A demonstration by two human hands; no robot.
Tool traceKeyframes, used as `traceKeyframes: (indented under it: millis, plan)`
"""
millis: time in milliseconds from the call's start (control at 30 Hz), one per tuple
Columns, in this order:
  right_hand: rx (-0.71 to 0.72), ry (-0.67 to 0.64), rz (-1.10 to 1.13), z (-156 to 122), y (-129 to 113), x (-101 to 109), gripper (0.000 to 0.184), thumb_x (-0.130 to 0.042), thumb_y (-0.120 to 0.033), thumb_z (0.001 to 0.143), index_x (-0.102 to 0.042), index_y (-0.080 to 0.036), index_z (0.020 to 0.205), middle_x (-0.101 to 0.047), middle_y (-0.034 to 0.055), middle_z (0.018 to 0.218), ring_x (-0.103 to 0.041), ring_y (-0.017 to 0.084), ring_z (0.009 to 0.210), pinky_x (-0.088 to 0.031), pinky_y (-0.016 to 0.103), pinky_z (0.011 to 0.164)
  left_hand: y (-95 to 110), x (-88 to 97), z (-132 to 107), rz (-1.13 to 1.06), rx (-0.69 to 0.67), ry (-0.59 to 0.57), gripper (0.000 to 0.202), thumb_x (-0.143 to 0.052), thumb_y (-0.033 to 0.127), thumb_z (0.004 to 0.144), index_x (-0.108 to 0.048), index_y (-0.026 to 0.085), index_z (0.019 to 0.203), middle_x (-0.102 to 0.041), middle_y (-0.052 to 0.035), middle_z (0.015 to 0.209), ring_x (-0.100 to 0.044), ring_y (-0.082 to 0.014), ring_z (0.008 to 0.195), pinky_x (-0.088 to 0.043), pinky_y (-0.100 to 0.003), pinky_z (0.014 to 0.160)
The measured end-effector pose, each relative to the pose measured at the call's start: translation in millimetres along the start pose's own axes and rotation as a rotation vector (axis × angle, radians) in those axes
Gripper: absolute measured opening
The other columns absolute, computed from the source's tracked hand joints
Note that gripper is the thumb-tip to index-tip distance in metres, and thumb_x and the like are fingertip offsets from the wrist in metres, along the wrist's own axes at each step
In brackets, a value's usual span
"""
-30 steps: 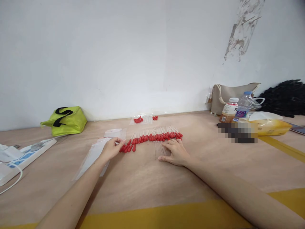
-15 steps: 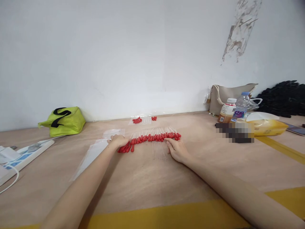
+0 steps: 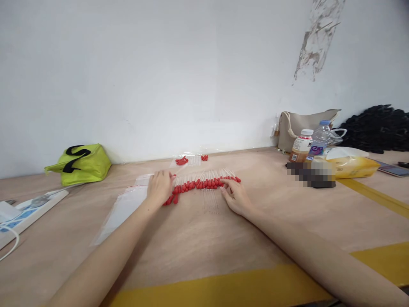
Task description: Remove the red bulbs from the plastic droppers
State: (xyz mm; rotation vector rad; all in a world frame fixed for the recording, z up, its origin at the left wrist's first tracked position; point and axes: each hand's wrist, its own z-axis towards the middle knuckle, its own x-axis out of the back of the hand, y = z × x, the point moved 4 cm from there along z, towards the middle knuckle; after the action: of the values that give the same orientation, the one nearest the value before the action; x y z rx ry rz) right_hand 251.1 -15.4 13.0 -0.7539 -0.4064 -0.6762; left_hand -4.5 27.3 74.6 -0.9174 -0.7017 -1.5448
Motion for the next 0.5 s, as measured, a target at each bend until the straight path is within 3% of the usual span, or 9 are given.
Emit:
traceKeyframes:
  millis: [67, 167, 333, 500]
  plan:
    - [0.094, 0.087, -0.045, 0, -5, 7, 0.039, -0.046, -0.039, 0.082, -0.049, -0.016, 0.114, -0.056, 0.011, 0.102, -0.052, 0.021, 0.095, -0.038, 0.037, 0.084, 23, -0.1, -17, -0.063, -0.213, 0.01, 0.022, -0.036, 0.03, 0.087, -0.053, 0.017, 0.085, -0.061, -0.0092, 0.08, -0.056, -0.0239, 0.08, -0.039, -0.036, 0.074]
    - [0.258, 0.073, -0.146, -2, -17, 11, 0.051, -0.053, -0.047, 0.077, -0.046, -0.02, 0.12, -0.049, 0.0117, 0.116, -0.045, 0.023, 0.105, -0.032, 0.041, 0.09, 54, -6.0, -44, -0.217, -0.437, 0.051, 0.022, -0.033, 0.028, 0.09, -0.051, 0.018, 0.083, -0.06, -0.0056, 0.081, -0.056, -0.0182, 0.077, -0.042, -0.03, 0.07]
    - [0.459, -0.03, -0.227, -6, -28, 4, 0.033, -0.049, -0.04, 0.083, -0.055, -0.025, 0.112, -0.061, 0.0045, 0.099, -0.048, 0.019, 0.098, -0.024, 0.041, 0.094, 80, -17.0, -65, -0.357, -0.542, 0.216, 0.023, -0.034, 0.03, 0.09, -0.048, 0.017, 0.077, -0.059, -0.0035, 0.077, -0.056, -0.0147, 0.071, -0.043, -0.026, 0.064]
    - [0.493, -0.049, -0.272, -8, -26, -5, 0.021, -0.046, -0.033, 0.086, -0.063, -0.025, 0.095, -0.063, 0.0014, 0.076, -0.049, 0.015, 0.081, -0.023, 0.039, 0.09, 85, -15.6, -66, -0.441, -0.54, 0.253, 0.017, -0.041, 0.029, 0.088, -0.052, 0.017, 0.082, -0.06, -0.0028, 0.077, -0.057, -0.0135, 0.071, -0.043, -0.025, 0.065]
